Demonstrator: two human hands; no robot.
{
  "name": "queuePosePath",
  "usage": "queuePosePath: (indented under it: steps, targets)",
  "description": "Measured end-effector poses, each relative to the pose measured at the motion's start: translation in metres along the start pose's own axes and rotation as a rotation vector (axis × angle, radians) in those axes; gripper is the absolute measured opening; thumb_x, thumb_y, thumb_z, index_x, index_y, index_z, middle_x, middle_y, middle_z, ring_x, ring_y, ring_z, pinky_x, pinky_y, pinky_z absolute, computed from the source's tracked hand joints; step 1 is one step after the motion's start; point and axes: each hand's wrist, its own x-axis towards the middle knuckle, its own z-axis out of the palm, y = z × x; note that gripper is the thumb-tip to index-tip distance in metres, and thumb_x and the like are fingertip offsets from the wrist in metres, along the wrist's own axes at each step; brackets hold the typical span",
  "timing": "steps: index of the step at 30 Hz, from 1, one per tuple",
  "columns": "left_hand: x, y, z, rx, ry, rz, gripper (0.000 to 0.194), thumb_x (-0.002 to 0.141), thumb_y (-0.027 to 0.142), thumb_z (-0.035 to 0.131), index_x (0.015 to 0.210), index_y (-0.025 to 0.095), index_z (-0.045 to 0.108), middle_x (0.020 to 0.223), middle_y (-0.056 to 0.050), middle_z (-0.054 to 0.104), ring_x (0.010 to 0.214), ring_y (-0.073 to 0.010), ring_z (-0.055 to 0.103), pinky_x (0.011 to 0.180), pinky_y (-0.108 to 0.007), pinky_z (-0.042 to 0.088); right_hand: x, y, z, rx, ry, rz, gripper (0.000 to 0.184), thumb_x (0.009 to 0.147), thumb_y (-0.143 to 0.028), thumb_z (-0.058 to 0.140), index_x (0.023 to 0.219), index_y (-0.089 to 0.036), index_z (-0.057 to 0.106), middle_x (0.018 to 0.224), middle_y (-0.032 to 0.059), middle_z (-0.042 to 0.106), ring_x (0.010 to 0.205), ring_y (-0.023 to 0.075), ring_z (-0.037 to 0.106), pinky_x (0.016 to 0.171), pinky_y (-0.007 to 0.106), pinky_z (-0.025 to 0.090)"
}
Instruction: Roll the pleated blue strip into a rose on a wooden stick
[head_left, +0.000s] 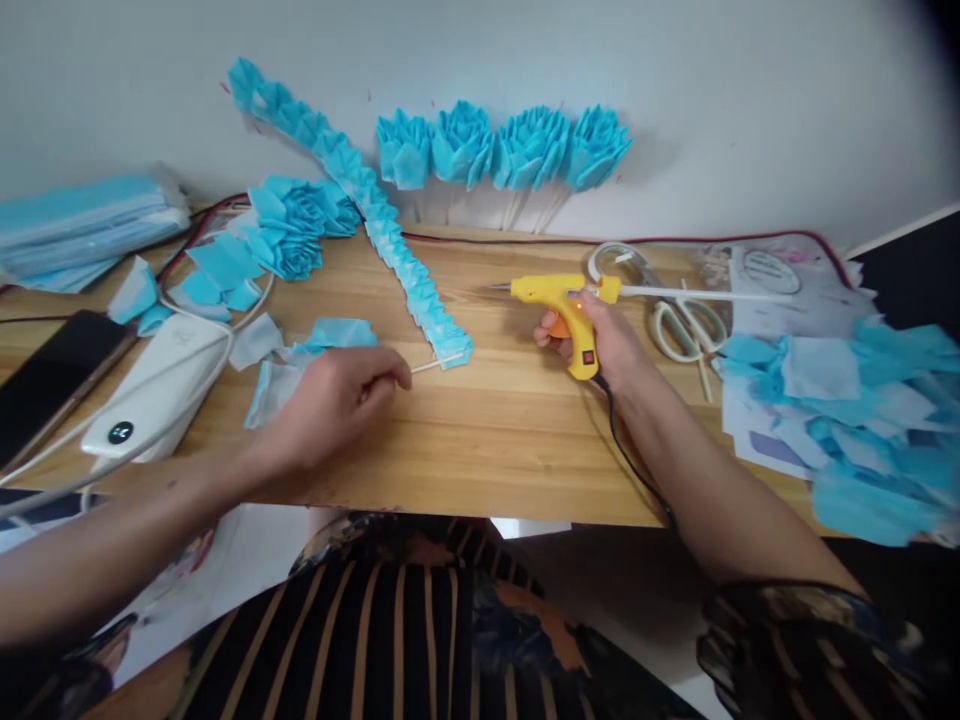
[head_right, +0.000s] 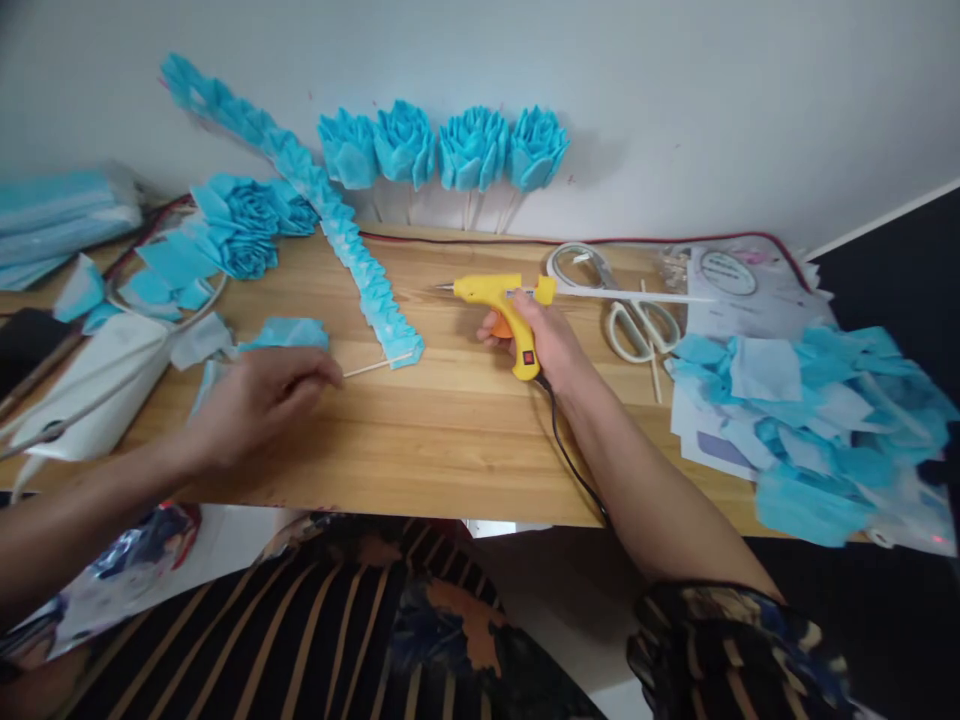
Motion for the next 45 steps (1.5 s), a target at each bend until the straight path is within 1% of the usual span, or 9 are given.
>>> queuePosePath:
  steps: [3, 7, 12, 17, 20, 24, 27, 34, 45]
  targets:
    - [-0.011, -0.007, 0.006, 0.126, -0.024, 0.039, 0.033, 0.091, 0.018, 0.041, 0.089, 0.021, 0.073, 0.079, -0.002, 0.077, 0.071, -0.0172, 0.069, 0.066, -0.028, 0.047, 0.0, -0.009, 0.01, -0.06, -0.048, 0.018, 0.047, 0.079, -0.067, 0.081, 0.083, -0.022, 0.067, 0.076, 0.001, 0.072, 0.066, 0.015, 0.067, 0.071, 0.032, 0.059]
    - [-0.002, -0.012, 0.01, 0.384, -0.017, 0.045, 0.032, 0.096, 0.022, 0.045, 0.107, 0.022, 0.076, 0.084, -0.005, 0.079, 0.074, -0.0216, 0.071, 0.063, -0.03, 0.041, 0.0, -0.019, 0.033, -0.192, -0.1, 0.013, 0.052, 0.077, -0.07, 0.08, 0.079, -0.02, 0.069, 0.073, 0.002, 0.071, 0.066, 0.0156, 0.068, 0.068, 0.031, 0.058]
    - [0.01, -0.011, 0.01, 0.57, -0.156, 0.082, 0.028, 0.102, 0.027, 0.049, 0.085, 0.018, 0.07, 0.086, -0.008, 0.073, 0.08, -0.0242, 0.067, 0.064, -0.033, 0.039, -0.007, -0.011, 0.04, -0.244, -0.131, -0.05, 0.054, 0.081, -0.076, 0.073, 0.081, -0.022, 0.072, 0.072, 0.0032, 0.071, 0.069, 0.0189, 0.072, 0.07, 0.033, 0.061]
    - [0.006, -0.019, 0.008, 0.565, -0.128, 0.119, 0.027, 0.102, 0.031, 0.054, 0.082, 0.019, 0.068, 0.085, -0.007, 0.069, 0.081, -0.0252, 0.064, 0.07, -0.036, 0.041, -0.016, -0.014, 0.03, -0.252, -0.162, -0.001, 0.052, 0.08, -0.07, 0.078, 0.105, -0.025, 0.075, 0.072, 0.0004, 0.069, 0.068, 0.0185, 0.069, 0.072, 0.034, 0.061]
    - [0.004, -0.025, 0.007, 0.534, -0.137, 0.128, 0.024, 0.1, 0.03, 0.058, 0.08, 0.019, 0.067, 0.083, -0.007, 0.068, 0.08, -0.0251, 0.063, 0.07, -0.036, 0.04, -0.018, -0.02, 0.029, -0.294, -0.187, 0.0, 0.053, 0.081, -0.069, 0.077, 0.111, -0.025, 0.075, 0.071, 0.0002, 0.068, 0.066, 0.0183, 0.066, 0.07, 0.035, 0.06]
    - [0.003, -0.027, 0.006, 0.534, -0.157, 0.135, 0.024, 0.098, 0.026, 0.058, 0.076, 0.02, 0.064, 0.08, -0.006, 0.066, 0.078, -0.0249, 0.062, 0.07, -0.037, 0.039, -0.017, -0.018, 0.027, -0.376, -0.248, 0.0, 0.046, 0.085, -0.07, 0.072, 0.092, -0.025, 0.076, 0.072, 0.0017, 0.068, 0.067, 0.0174, 0.065, 0.07, 0.035, 0.06]
    - [0.003, -0.026, 0.005, 0.542, -0.151, 0.145, 0.026, 0.1, 0.027, 0.055, 0.076, 0.021, 0.063, 0.081, -0.006, 0.066, 0.078, -0.0253, 0.061, 0.07, -0.038, 0.039, -0.017, -0.013, 0.024, -0.435, -0.287, -0.024, 0.049, 0.09, -0.072, 0.066, 0.076, -0.025, 0.073, 0.071, 0.0034, 0.068, 0.067, 0.0171, 0.064, 0.07, 0.034, 0.058]
    - [0.002, -0.026, 0.005, 0.56, -0.186, 0.12, 0.028, 0.102, 0.031, 0.051, 0.079, 0.021, 0.062, 0.082, -0.005, 0.066, 0.078, -0.0251, 0.061, 0.071, -0.038, 0.039, -0.017, -0.014, 0.023, -0.444, -0.306, 0.001, 0.051, 0.087, -0.074, 0.068, 0.079, -0.023, 0.072, 0.07, 0.003, 0.066, 0.067, 0.0159, 0.06, 0.06, 0.029, 0.051]
    - [0.006, -0.026, 0.005, 0.512, -0.192, 0.068, 0.024, 0.098, 0.024, 0.057, 0.075, 0.021, 0.062, 0.079, -0.006, 0.064, 0.076, -0.0253, 0.06, 0.071, -0.038, 0.039, -0.018, -0.012, 0.023, -0.483, -0.354, 0.027, 0.054, 0.089, -0.072, 0.066, 0.07, -0.022, 0.069, 0.067, 0.0025, 0.062, 0.06, 0.0137, 0.054, 0.049, 0.025, 0.042]
